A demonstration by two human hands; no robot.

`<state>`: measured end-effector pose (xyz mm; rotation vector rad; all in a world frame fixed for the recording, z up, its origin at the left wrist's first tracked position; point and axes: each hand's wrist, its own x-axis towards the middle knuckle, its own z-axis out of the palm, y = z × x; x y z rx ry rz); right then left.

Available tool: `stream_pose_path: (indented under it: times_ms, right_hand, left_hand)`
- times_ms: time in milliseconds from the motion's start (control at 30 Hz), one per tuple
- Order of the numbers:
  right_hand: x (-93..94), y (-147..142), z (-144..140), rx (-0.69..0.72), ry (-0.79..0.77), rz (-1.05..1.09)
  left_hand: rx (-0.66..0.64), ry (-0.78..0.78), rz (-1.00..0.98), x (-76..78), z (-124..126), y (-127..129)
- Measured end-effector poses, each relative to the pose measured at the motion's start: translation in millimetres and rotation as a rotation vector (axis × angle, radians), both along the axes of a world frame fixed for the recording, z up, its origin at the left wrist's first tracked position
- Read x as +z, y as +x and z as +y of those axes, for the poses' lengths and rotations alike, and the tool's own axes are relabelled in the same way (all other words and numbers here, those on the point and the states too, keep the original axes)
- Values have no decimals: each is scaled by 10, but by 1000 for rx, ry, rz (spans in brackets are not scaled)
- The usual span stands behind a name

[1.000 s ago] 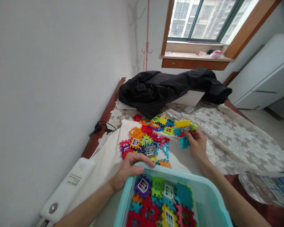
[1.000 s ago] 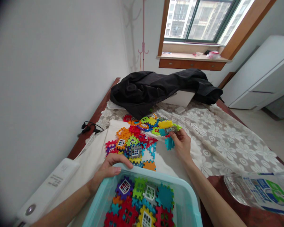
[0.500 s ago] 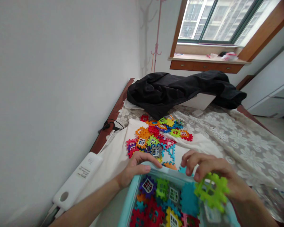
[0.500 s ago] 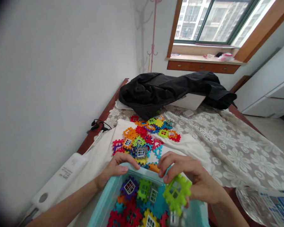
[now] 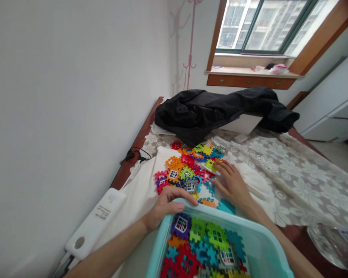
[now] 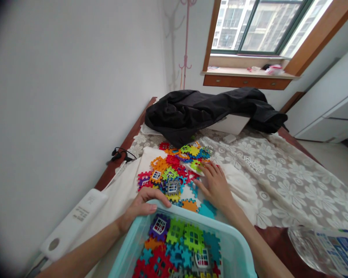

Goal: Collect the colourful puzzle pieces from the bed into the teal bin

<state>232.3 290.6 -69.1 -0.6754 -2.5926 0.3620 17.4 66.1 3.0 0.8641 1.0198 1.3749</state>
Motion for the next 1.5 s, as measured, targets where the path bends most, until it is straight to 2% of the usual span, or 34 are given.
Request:
stream_pose_path:
  times_ms: [100,167,233,300,400,533,667,800,933,1200,1400,1500]
  right_hand:
    - [43,41,62,28,-45,141]
    - [46,53,80,-27,-52,215]
    - [19,45,76,-108,-29,211]
    - [-14,31,62,-122,-7,127]
    - [-21,29,34,11,-49,33]
    - [54,47,-17,242,-148,44]
    - [117,37,-75,350,-92,-38]
    - [176,25,-125,343,-29,-120]
    - [231,23,-179,305,-43,-155]
    - [174,0,-242,273,-30,-154]
    - [247,22,-221,328,-113,-103]
    - [250,16,-237,306,-100,-78]
  left_hand:
    - [3,-26,-15,7,-5,1]
    - [4,-32,-25,12,-9,6]
    - [0,-32,-30,16,-12,10]
    - [-1,-34,-29,22,-14,13]
    - [13,-34,-22,33,-15,14]
    - [13,-35,-20,30,-15,7]
    - [0,-46,-37,0,-23,-2]
    - [4,-65,-81,-5,-31,6]
    - [6,-72,-88,24,-27,9]
    - [-10,-51,-46,33,-14,3]
    - [9,-60,-49,48,-22,18]
    - [16,-53,-33,48,-20,19]
